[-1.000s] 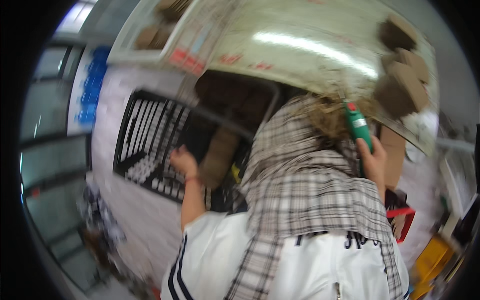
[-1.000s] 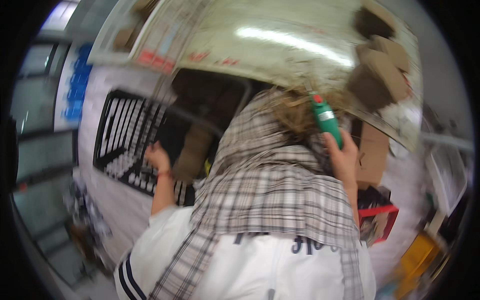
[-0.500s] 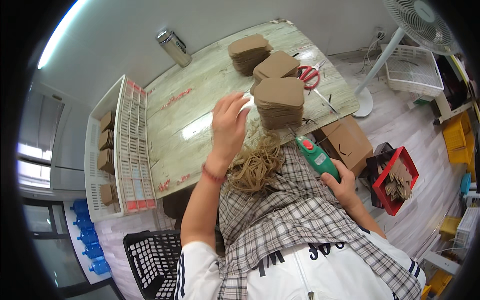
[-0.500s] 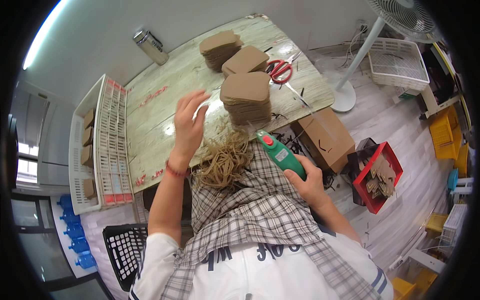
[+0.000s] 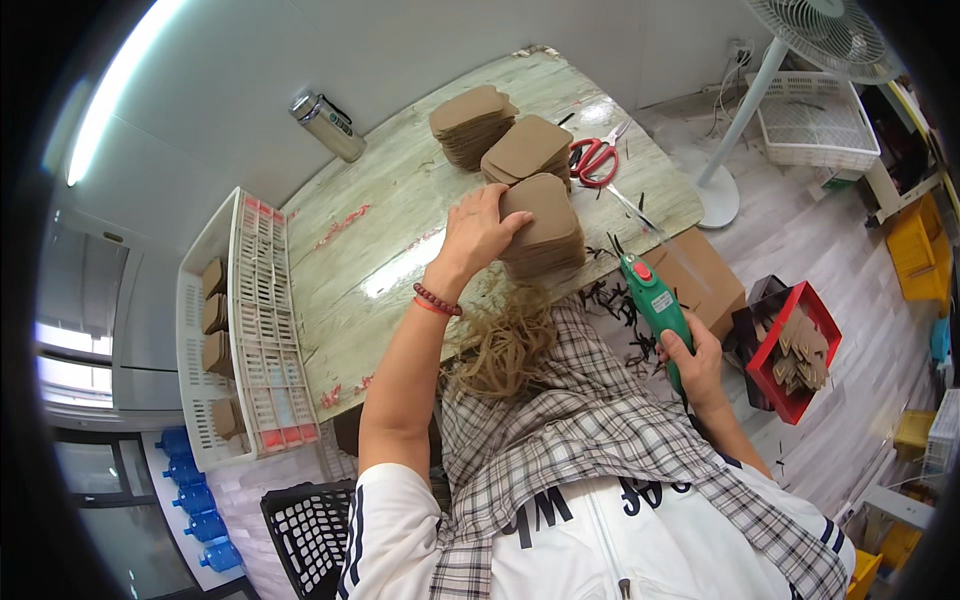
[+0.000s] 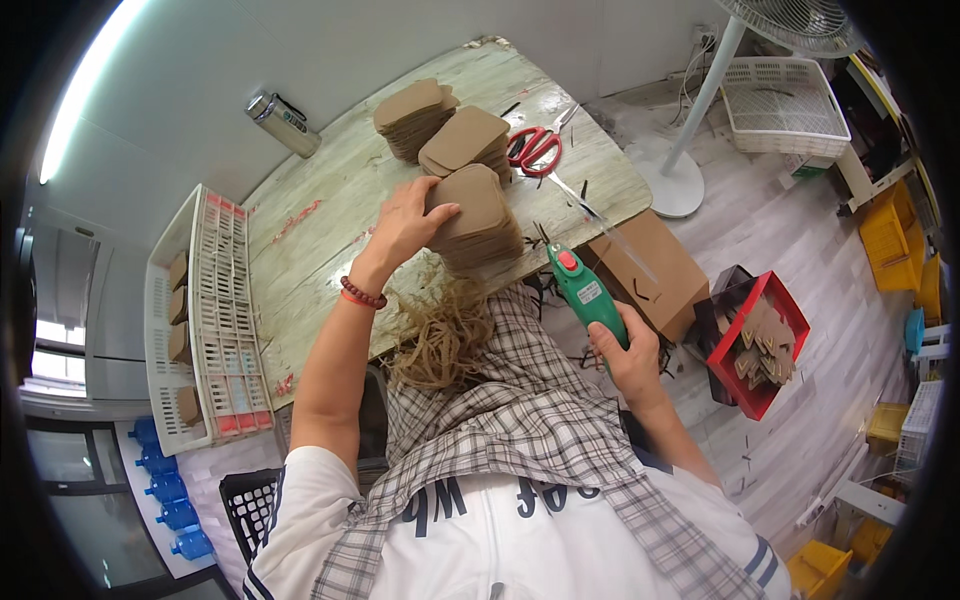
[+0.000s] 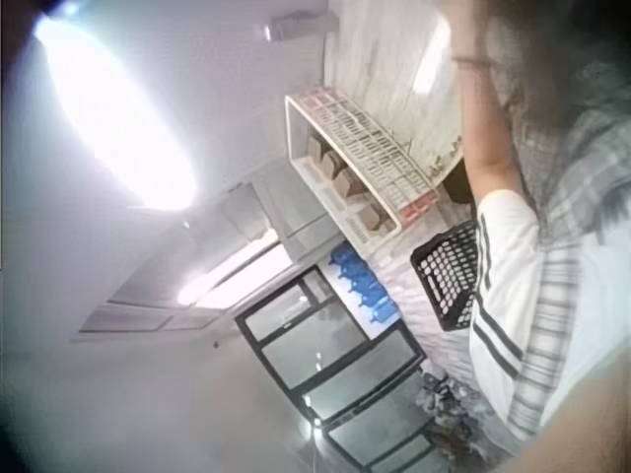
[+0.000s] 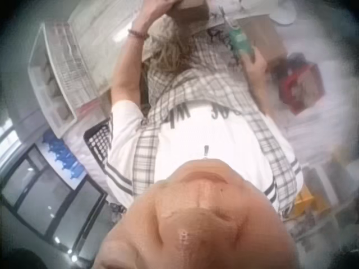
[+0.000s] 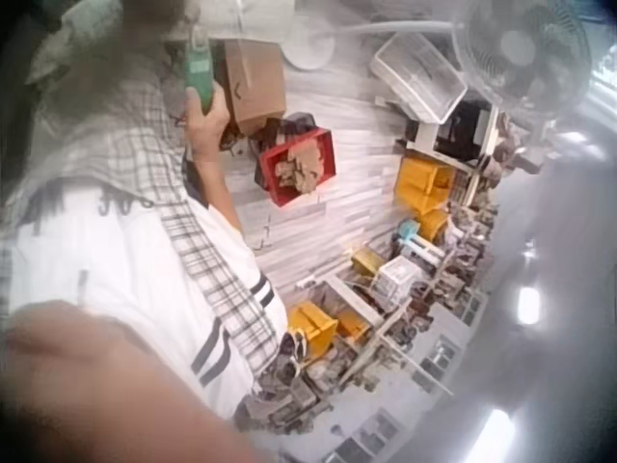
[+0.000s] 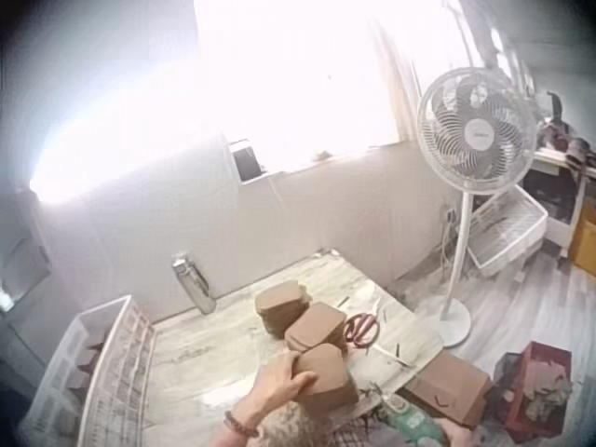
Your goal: The person uses a green rotary tool to smooth the edges of stacked brown cardboard pieces. They handle the pieces one at a time, rotate them to reach different sides, and place the finished pieces into a black basket. The person briefly adjusts a nearby fan before resuming the task.
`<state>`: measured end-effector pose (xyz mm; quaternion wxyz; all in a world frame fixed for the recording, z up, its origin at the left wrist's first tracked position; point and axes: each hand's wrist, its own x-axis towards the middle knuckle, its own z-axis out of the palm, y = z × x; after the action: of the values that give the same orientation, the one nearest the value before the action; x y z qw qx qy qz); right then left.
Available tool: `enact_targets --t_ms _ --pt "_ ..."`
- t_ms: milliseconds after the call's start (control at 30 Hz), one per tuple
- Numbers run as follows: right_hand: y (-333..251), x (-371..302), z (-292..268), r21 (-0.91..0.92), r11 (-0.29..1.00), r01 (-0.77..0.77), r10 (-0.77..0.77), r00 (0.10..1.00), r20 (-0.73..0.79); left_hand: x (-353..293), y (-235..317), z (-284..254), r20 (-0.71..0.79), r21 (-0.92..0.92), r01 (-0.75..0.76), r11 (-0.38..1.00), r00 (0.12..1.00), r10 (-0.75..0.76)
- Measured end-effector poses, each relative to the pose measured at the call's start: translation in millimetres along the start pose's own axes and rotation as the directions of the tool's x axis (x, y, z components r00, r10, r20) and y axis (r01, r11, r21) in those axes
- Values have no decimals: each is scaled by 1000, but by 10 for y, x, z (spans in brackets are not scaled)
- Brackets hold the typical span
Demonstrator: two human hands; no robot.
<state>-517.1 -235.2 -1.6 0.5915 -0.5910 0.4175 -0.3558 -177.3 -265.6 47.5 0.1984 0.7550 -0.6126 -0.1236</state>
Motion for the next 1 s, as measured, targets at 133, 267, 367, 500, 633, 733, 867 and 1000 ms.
enact_targets --t_ms 133,267,367,500,633,733,867,1000 --pt "30 51 74 -6 1000 0 0 1000 -13 -51 -82 -48 -20 -189 -3 982 1000 -1" --pt "-15 79 116 -14 1000 -3 3 1000 -19 73 -288 -2 70 -350 -5 937 997 32" --pt "10 207 126 -104 995 4 -11 998 -67 158 -269 -17 194 -555 193 809 976 -99" --pt "87 479 192 -194 976 -99 85 993 -78 172 -302 110 313 -688 357 632 931 -187" --pt "211 554 329 -307 946 -102 91 995 -50 134 -265 178 339 -723 384 574 921 -190" --pt "226 564 399 -285 950 -129 138 990 11 29 -262 85 324 -691 409 596 912 -249" --pt "272 619 587 -317 945 -75 116 987 113 -193 -630 51 245 -710 361 604 931 -269" --pt "240 823 980 -441 897 37 81 966 244 -418 -1051 -138 179 -739 372 562 912 -368"
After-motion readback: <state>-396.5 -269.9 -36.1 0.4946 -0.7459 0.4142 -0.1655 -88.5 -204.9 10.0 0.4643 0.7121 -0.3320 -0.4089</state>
